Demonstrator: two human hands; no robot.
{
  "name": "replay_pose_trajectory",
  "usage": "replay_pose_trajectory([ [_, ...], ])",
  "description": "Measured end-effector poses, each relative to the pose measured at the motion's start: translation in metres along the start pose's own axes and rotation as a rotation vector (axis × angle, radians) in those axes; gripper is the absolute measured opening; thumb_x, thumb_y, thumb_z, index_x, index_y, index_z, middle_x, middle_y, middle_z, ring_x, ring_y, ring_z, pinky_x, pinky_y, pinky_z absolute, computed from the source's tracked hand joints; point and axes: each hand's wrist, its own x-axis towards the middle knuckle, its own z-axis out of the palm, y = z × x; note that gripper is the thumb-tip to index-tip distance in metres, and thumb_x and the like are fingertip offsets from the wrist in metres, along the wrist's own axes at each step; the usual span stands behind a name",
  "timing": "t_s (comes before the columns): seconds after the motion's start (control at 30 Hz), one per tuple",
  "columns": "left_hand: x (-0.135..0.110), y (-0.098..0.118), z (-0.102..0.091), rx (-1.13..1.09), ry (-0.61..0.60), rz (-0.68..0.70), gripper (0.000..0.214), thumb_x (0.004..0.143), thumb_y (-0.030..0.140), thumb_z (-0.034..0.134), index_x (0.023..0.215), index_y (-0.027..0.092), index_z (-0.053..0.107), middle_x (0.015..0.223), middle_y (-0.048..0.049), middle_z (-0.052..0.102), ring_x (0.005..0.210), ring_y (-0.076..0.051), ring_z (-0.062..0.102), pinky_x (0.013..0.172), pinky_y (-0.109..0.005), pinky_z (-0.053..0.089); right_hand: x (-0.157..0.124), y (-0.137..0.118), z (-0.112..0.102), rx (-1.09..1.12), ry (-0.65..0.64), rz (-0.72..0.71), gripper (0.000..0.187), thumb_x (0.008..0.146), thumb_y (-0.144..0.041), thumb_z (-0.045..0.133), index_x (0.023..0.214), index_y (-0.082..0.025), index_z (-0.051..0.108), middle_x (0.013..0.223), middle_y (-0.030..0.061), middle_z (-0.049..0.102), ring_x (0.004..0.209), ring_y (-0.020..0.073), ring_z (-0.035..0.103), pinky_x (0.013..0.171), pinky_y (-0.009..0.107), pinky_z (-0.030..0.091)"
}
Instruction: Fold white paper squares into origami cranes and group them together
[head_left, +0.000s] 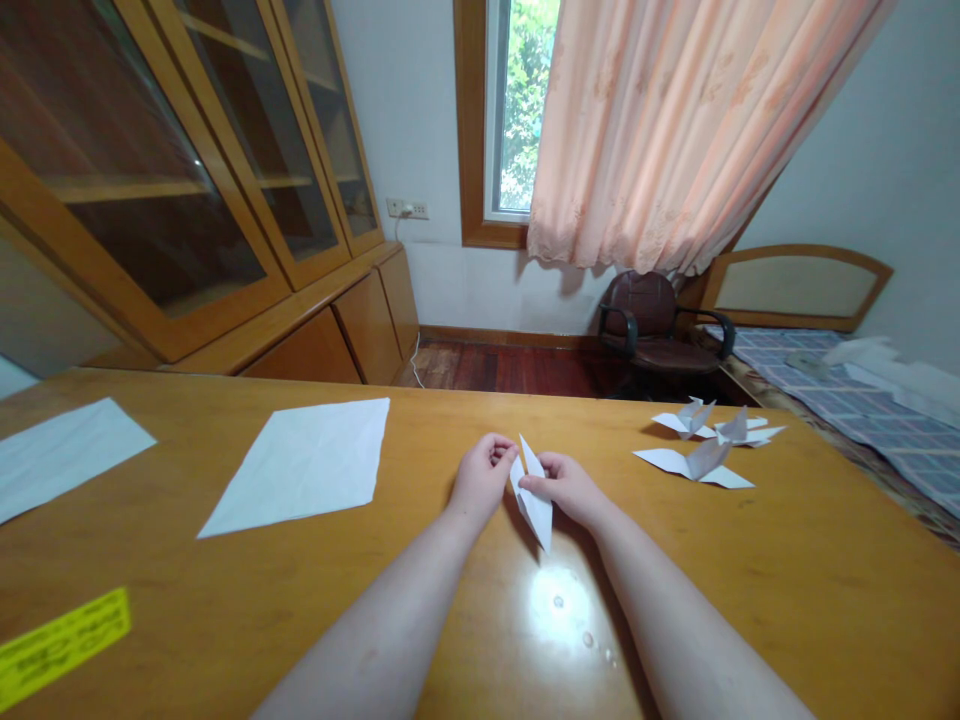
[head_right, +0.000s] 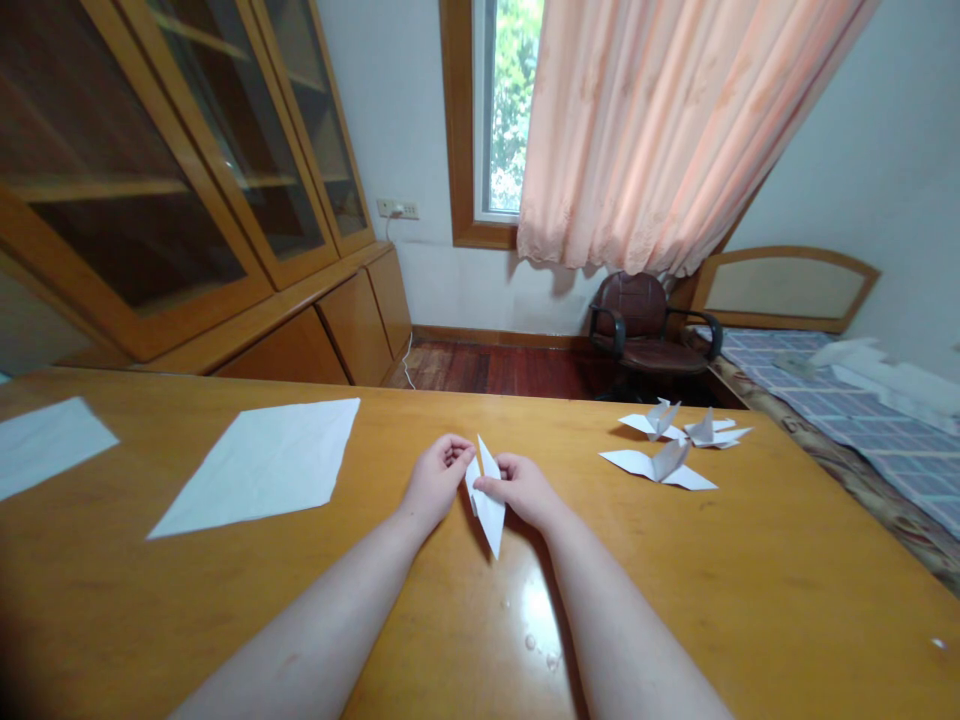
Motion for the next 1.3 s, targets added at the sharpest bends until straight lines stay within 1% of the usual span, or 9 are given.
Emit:
replay_pose_trajectory([
  [0.1,-0.0002,0.0008,0.0005,-0.083,0.03,-0.018,0.01,0.076,0.026,0.056,0.082,0.017,0.055,0.065,0.0026,0.058,0.06,-0.012,0.056,0.057,-0.022,0.042,0.0002,0.0029,-0.0013,0.032,-0.044,0.013,0.033,0.061,-0.037,0.073,0.082,-0.013,0.063,0.071,0.0017,0.065,0.06,0.0135,0.056,0.056,0.023,0.041],
  [0.2,-0.0002,-0.0001,0.001,-0.177,0.031,-0.026,0.014,0.078,0.026,0.054,0.088,0.018,0.053,0.06,0.0049,0.054,0.055,-0.011,0.054,0.052,-0.02,0.041,0.0004,0.0051,-0.0022,0.058,-0.071,0.033,0.035,0.059,-0.035,0.075,0.084,-0.013,0.064,0.075,0.0031,0.067,0.064,0.015,0.059,0.059,0.024,0.043],
  [0.3,-0.0003,-0.0007,0.0009,-0.212,0.028,-0.023,0.016,0.078,0.027,0.054,0.091,0.018,0.053,0.059,0.0055,0.053,0.052,-0.01,0.053,0.05,-0.02,0.039,-0.0002,0.004,-0.0021,0.047,-0.077,0.036,0.034,0.058,-0.031,0.075,0.084,-0.013,0.064,0.076,0.0033,0.068,0.066,0.0154,0.06,0.06,0.025,0.044],
  [0.47,-0.0003,0.0003,0.0004,-0.221,0.014,-0.02,0.021,0.078,0.029,0.056,0.095,0.017,0.051,0.059,0.0054,0.053,0.054,-0.011,0.055,0.053,-0.02,0.042,-0.0016,0.0,-0.0008,0.034,-0.084,0.022,0.026,0.061,-0.027,0.072,0.082,-0.014,0.063,0.073,0.0014,0.067,0.063,0.014,0.059,0.059,0.024,0.043],
  [0.6,0.0005,-0.0023,0.002,-0.238,-0.017,-0.032,0.026,0.078,0.03,0.056,0.1,0.017,0.05,0.065,0.0032,0.057,0.058,-0.011,0.057,0.057,-0.022,0.043,0.0003,0.0015,0.0,0.033,-0.037,-0.009,0.028,0.061,-0.029,0.072,0.082,-0.014,0.063,0.075,0.0015,0.067,0.065,0.0149,0.059,0.061,0.025,0.043],
  [0.73,0.0007,-0.0073,0.0041,-0.161,-0.087,-0.022,0.026,0.076,0.029,0.058,0.099,0.016,0.054,0.076,-0.0011,0.062,0.066,-0.013,0.059,0.062,-0.023,0.045,0.0029,0.0023,0.0004,0.079,0.066,-0.086,0.03,0.061,-0.034,0.073,0.082,-0.015,0.063,0.079,0.0028,0.068,0.069,0.0164,0.06,0.065,0.027,0.045],
  [0.9,-0.0018,-0.0069,0.0028,0.021,-0.214,0.002,0.019,0.077,0.033,0.058,0.084,0.016,0.062,0.078,-0.0022,0.066,0.068,-0.014,0.059,0.063,-0.024,0.045,0.0042,0.0013,-0.0014,0.092,0.201,-0.123,0.036,0.062,-0.042,0.073,0.083,-0.015,0.064,0.075,0.0044,0.068,0.068,0.0176,0.06,0.064,0.029,0.045],
  [1.1,-0.0029,-0.0037,0.0013,0.043,-0.218,0.0,0.019,0.077,0.034,0.057,0.082,0.017,0.062,0.076,-0.0014,0.067,0.068,-0.015,0.06,0.063,-0.024,0.045,0.006,0.0009,-0.0024,0.098,0.275,-0.118,0.04,0.057,-0.047,0.075,0.078,-0.015,0.064,0.074,0.0042,0.068,0.07,0.0193,0.061,0.066,0.03,0.047],
  [1.3,-0.0006,-0.0041,0.0002,0.139,-0.165,0.007,0.018,0.078,0.032,0.054,0.075,0.017,0.062,0.072,-0.0013,0.065,0.065,-0.015,0.059,0.06,-0.024,0.042,0.0063,0.0034,-0.0027,0.041,0.248,-0.114,0.036,0.062,-0.049,0.071,0.073,-0.016,0.062,0.066,0.0019,0.063,0.06,0.0151,0.056,0.056,0.026,0.042],
])
